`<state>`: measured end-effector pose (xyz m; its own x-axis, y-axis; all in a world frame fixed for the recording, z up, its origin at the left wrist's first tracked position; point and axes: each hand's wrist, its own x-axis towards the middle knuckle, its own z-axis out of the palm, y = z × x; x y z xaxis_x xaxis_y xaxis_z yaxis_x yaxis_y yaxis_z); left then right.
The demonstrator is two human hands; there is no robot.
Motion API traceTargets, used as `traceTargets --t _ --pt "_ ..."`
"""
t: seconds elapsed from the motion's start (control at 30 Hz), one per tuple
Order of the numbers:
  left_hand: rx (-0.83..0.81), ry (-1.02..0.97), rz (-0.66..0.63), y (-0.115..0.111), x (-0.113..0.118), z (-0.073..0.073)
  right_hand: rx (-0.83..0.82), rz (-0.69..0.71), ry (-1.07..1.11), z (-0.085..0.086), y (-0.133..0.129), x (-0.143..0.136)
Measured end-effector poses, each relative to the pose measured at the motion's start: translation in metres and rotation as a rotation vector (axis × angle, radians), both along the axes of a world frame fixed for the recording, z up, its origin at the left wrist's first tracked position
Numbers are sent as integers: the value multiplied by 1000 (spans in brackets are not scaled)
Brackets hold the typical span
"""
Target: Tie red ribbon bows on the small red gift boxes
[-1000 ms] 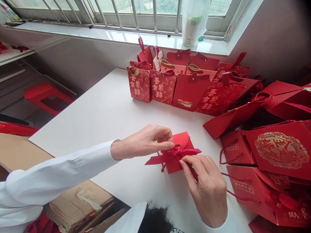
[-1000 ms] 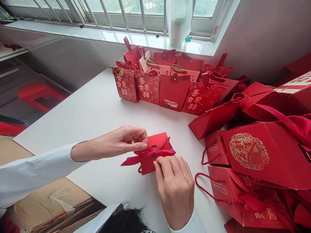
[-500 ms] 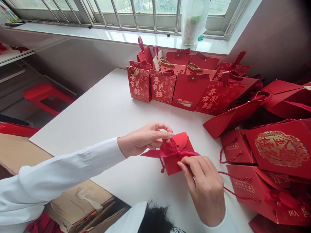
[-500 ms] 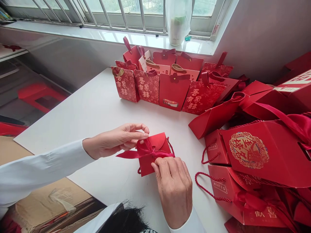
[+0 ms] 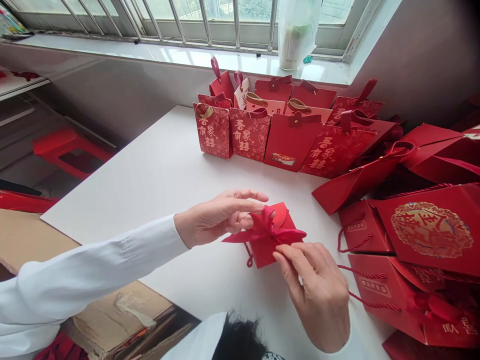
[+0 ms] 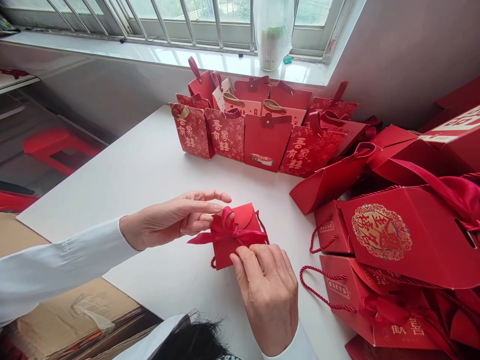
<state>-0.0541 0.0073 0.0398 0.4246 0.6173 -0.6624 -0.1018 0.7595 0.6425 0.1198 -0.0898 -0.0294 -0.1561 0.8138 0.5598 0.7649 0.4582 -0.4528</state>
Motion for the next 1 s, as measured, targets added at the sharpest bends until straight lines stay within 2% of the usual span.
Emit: traceTargets --t 0.2,0.33,0.43,0.53,0.6,0.67,0.73,0.8,1.0 --pt "47 -23 -6 -10 3 6 -32 -3 10 -1 0 -3" --pt "201 88 -172 -19 1 5 -46 -4 21 0 0 -5" --pt "493 298 -350 -24 -1 3 -45 -7 21 0 0 -5" --pt "924 665 -487 -29 -1 -2 -34 2 18 0 -1 -5" --pt "1226 866 -526 -30 -2 -7 -22 6 15 0 -2 -4" --pt "1472 928 -532 -30 -1 -13 -12 6 16 -1 -2 -4" --pt "1623 889 -525 -30 0 -18 -8 4 21 -1 -3 -5" --pt "1647 823 -526 -29 1 -21 -7 3 34 0 -3 -5" --pt "1398 766 -461 -31 4 -20 -63 14 129 5 -5 -8"
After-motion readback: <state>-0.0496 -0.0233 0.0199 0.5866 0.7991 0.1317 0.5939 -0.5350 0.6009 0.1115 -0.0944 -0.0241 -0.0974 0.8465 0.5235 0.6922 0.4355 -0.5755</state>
